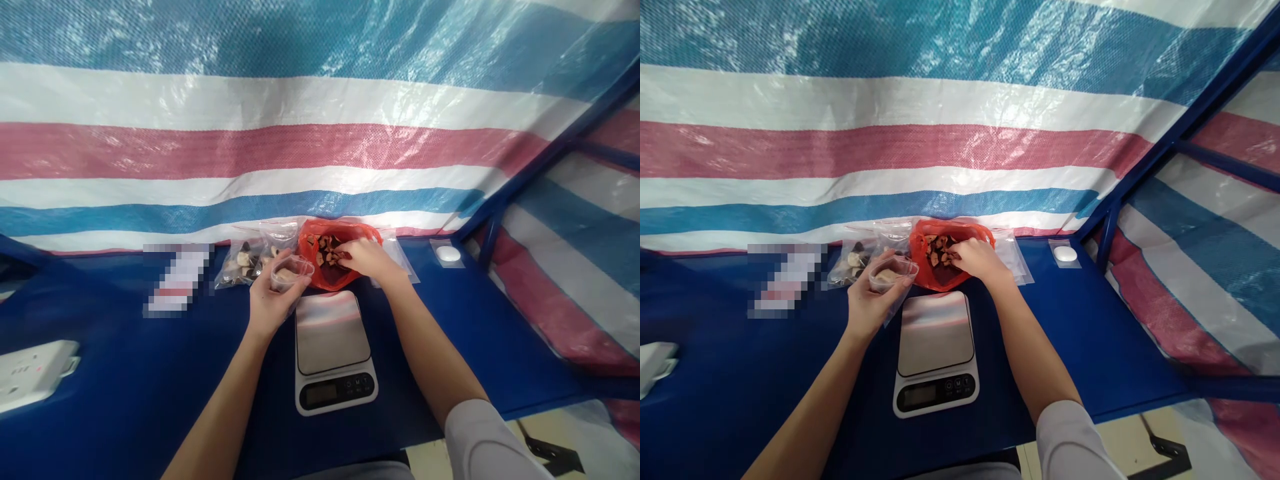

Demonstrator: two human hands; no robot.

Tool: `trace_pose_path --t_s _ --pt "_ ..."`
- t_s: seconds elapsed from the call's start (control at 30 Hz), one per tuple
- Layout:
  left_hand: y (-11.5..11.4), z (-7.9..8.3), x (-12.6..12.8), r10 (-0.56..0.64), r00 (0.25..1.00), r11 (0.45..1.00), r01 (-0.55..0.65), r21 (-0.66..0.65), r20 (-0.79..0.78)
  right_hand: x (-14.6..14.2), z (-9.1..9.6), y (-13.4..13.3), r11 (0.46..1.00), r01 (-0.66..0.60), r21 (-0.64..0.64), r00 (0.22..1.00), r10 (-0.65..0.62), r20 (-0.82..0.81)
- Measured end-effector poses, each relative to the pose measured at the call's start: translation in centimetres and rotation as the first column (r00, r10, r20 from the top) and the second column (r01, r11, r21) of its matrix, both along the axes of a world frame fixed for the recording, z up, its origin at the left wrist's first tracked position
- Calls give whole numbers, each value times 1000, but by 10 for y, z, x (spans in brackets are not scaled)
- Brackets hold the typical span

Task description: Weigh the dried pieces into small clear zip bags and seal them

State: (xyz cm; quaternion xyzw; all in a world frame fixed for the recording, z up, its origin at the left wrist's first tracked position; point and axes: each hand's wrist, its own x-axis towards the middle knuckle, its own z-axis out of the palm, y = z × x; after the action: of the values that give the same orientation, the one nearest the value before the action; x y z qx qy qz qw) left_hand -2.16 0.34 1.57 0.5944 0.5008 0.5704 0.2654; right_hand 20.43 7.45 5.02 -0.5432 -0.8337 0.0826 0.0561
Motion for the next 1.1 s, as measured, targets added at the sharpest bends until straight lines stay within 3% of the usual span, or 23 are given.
trace_pose_path --t_s 0.23,0.6,1.1 --pt "1 -7 1 -32 999 999 32 15 -29 -8 4 -5 998 36 -60 995 -30 97" --pt "3 -13 0 -60 997 998 61 28 -44 -12 -6 -4 997 65 -33 986 -59 155" --pt "0 -7 5 -67 996 998 66 -17 -51 -10 -6 -1 995 99 2 986 -98 134"
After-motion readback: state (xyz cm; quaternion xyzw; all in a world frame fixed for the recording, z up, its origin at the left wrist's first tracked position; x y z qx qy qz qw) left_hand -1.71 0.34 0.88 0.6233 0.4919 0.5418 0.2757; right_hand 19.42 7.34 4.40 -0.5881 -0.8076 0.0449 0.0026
